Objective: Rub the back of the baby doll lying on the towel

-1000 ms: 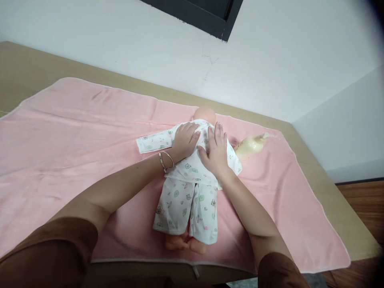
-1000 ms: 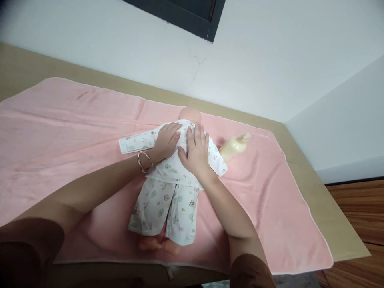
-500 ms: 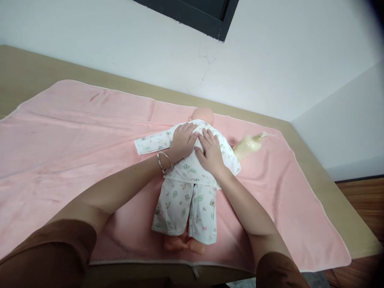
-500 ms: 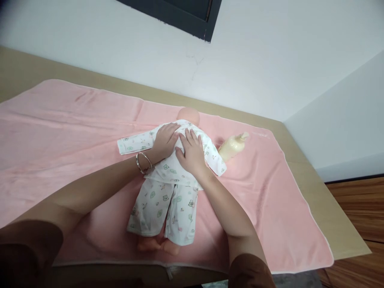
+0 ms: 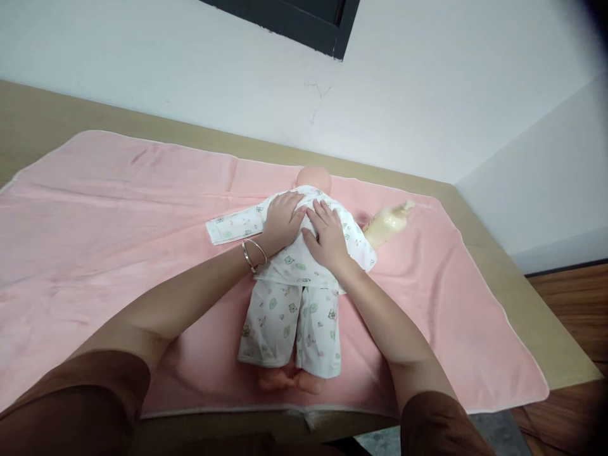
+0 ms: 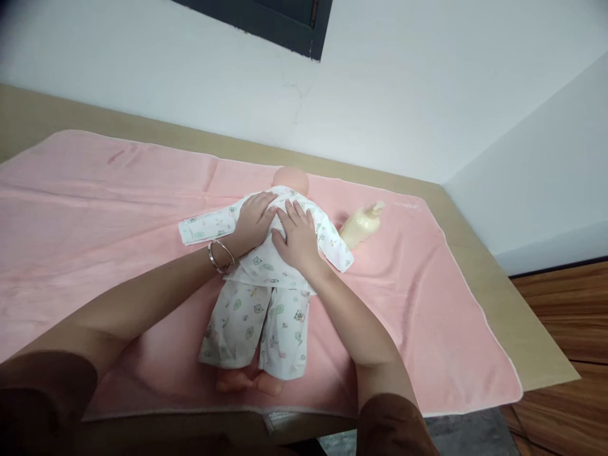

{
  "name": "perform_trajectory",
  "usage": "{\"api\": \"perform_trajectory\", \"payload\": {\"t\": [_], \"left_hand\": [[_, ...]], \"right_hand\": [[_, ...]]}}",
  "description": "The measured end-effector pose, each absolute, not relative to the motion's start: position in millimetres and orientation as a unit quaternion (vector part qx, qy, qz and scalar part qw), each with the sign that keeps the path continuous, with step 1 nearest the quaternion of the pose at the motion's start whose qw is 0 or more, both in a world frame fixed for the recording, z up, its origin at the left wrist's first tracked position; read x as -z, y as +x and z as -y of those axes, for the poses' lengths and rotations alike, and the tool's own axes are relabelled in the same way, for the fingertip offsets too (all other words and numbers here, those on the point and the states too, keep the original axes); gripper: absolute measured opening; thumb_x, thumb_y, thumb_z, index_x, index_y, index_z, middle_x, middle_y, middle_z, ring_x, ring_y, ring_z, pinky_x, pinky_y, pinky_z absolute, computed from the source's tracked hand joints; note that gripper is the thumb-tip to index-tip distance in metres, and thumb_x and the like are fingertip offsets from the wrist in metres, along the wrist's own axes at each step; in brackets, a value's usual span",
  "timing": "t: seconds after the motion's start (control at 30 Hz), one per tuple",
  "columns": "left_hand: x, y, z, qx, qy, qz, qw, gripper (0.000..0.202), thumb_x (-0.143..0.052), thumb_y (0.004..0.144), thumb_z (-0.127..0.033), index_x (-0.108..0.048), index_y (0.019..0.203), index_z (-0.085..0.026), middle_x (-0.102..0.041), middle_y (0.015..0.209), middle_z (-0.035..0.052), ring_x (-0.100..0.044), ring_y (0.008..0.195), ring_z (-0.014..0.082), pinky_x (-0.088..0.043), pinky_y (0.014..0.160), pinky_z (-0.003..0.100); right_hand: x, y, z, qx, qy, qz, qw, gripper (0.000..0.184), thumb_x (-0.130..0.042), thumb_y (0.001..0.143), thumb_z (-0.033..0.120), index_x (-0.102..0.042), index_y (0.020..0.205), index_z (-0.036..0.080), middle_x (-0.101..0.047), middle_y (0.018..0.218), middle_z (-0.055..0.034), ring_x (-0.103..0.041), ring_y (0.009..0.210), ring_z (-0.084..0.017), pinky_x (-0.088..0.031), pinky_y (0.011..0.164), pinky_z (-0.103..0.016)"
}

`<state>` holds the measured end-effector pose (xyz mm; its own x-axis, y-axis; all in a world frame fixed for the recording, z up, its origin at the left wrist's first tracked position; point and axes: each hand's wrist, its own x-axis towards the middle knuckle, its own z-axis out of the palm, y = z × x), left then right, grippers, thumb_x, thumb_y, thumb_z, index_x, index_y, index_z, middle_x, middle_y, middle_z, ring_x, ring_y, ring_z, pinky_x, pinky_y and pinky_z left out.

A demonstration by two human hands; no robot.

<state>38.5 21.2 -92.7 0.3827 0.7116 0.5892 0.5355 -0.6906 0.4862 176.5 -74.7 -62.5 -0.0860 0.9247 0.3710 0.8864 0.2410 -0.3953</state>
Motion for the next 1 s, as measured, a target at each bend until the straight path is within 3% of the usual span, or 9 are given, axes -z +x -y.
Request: {"api": "perform_trajectory", "payload": {"t": [0.43, 0.7, 0.83, 1.0], "left_hand": [[102, 4, 9, -0.380, 0.848, -0.363, 0.067, 0.053, -0.033, 0.102, -0.037, -0.054, 0.141, -0.007, -0.053, 0.149, 0.0199, -0.042, 0.145, 0.0345, -0.030, 0.123, 0.052], [122, -18, 25, -0.374, 0.834, -0.395, 0.092, 0.058, -0.030, 0.104, -0.038, -0.048, 0.146, -0.002, -0.043, 0.155, 0.0251, -0.028, 0.153, 0.0391, -0.025, 0.125, 0.060], [128, -32, 30, -0.374, 0.841, -0.378, 0.102, 0.057, -0.030, 0.106, -0.039, -0.048, 0.144, -0.001, -0.043, 0.154, 0.0288, -0.029, 0.152, 0.0421, -0.025, 0.123, 0.065], [115, -32, 32, -0.410, 0.834, -0.346, 0.127, 0.052, -0.034, 0.106, -0.041, -0.052, 0.142, -0.009, -0.043, 0.157, 0.0232, -0.025, 0.154, 0.0392, -0.024, 0.124, 0.065]], "right_hand": [[98, 204, 90, 0.029, -0.552, 0.685, 0.475, 0.042, -0.048, 0.095, 0.027, -0.060, 0.135, 0.020, -0.047, 0.161, -0.0126, -0.044, 0.150, -0.026, -0.038, 0.123, -0.053], [114, 207, 108, 0.053, -0.552, 0.695, 0.458, 0.042, -0.049, 0.096, 0.027, -0.059, 0.136, 0.021, -0.046, 0.161, -0.0143, -0.045, 0.149, -0.027, -0.041, 0.120, -0.055], [113, 198, 108, 0.122, -0.520, 0.716, 0.450, 0.039, -0.050, 0.094, 0.022, -0.062, 0.131, 0.014, -0.052, 0.155, -0.0209, -0.047, 0.148, -0.027, -0.045, 0.118, -0.051], [87, 206, 100, 0.221, -0.509, 0.709, 0.435, 0.039, -0.047, 0.092, 0.018, -0.064, 0.127, 0.018, -0.055, 0.153, -0.0174, -0.048, 0.148, -0.025, -0.042, 0.119, -0.053]]}}
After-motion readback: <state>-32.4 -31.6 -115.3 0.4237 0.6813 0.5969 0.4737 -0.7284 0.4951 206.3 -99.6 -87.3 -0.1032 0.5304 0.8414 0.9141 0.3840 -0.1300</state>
